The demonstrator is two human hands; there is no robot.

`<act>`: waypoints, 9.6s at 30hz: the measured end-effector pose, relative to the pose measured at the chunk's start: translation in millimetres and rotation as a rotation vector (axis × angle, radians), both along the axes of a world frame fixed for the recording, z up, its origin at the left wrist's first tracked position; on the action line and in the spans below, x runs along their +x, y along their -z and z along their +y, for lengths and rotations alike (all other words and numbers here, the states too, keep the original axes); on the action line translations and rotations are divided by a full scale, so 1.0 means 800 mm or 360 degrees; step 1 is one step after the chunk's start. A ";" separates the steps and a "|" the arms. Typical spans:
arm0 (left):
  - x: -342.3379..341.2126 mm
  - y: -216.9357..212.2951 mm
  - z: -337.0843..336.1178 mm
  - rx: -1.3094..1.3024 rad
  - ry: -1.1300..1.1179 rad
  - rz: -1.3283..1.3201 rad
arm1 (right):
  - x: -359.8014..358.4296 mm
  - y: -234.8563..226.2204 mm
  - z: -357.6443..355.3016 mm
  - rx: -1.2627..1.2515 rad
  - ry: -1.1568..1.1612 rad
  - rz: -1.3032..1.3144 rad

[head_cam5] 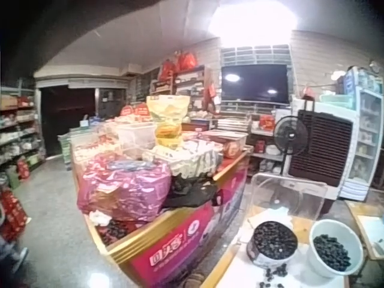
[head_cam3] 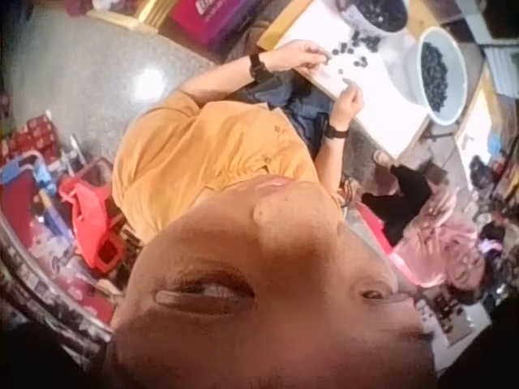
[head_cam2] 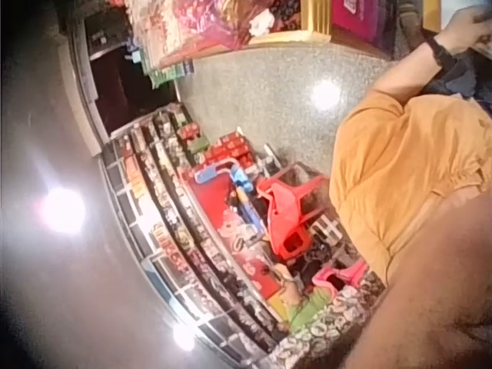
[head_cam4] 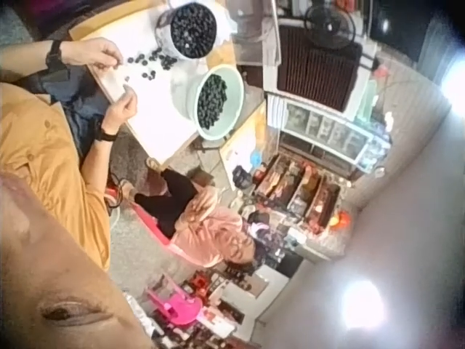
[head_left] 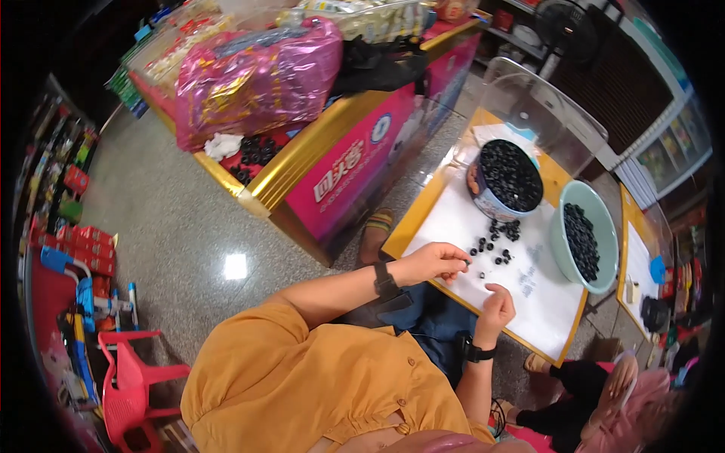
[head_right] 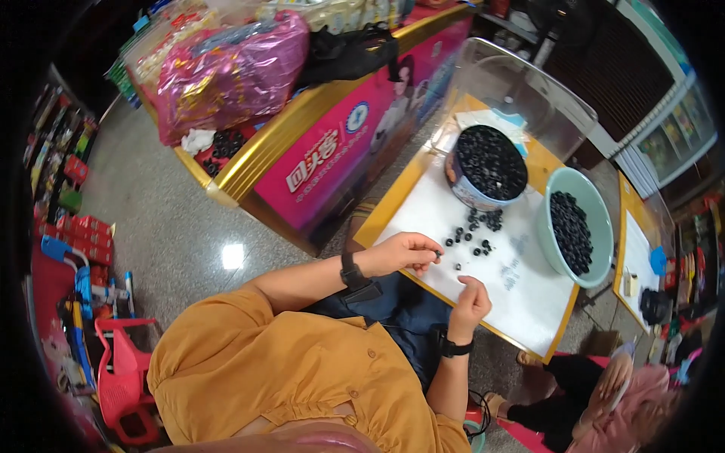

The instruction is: The person assembles small fasteners by picking up plastic rings and metal clips from the table, inserting the clips into the rings by hand, and placing them down.

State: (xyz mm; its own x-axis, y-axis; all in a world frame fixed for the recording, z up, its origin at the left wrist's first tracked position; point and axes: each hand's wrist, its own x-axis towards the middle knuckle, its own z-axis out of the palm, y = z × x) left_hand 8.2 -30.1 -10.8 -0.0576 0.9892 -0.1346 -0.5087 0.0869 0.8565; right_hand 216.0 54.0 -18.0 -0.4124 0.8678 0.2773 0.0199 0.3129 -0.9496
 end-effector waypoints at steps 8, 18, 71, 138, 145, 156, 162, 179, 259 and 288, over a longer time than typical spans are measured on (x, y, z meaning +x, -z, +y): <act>-0.004 0.000 0.003 -0.0013 0.0054 -0.0135 | -0.009 0.016 0.009 0.0114 0.0042 -0.0053; 0.003 0.016 0.009 0.0132 0.0114 -0.0118 | 0.001 0.006 -0.002 0.0002 0.0042 -0.0027; 0.026 -0.060 -0.029 0.0577 -0.0311 0.0919 | -0.023 -0.074 -0.035 -0.0547 -0.0395 0.0374; 0.017 -0.092 -0.038 0.0777 -0.0046 0.1299 | -0.011 -0.043 -0.026 -0.1457 -0.1204 0.0589; 0.018 -0.081 -0.037 0.0912 -0.0123 0.1396 | -0.017 -0.035 -0.029 -0.1694 -0.1345 0.0955; 0.027 -0.080 -0.038 0.1001 -0.0340 0.1453 | -0.024 -0.044 -0.046 -0.1714 -0.1194 0.1051; 0.029 -0.078 -0.033 0.0977 -0.0337 0.1451 | -0.027 -0.051 -0.049 -0.1620 -0.1020 0.1035; 0.082 -0.066 -0.050 0.0610 -0.0388 0.0760 | -0.039 -0.060 -0.091 -0.1127 -0.0866 0.1028; -0.012 -0.005 0.000 0.0530 -0.0300 0.2222 | -0.019 -0.062 0.035 -0.0534 -0.0274 -0.0299; 0.015 -0.015 -0.006 -0.0018 0.0100 -0.0333 | -0.039 -0.061 -0.004 0.0637 -0.0350 -0.0354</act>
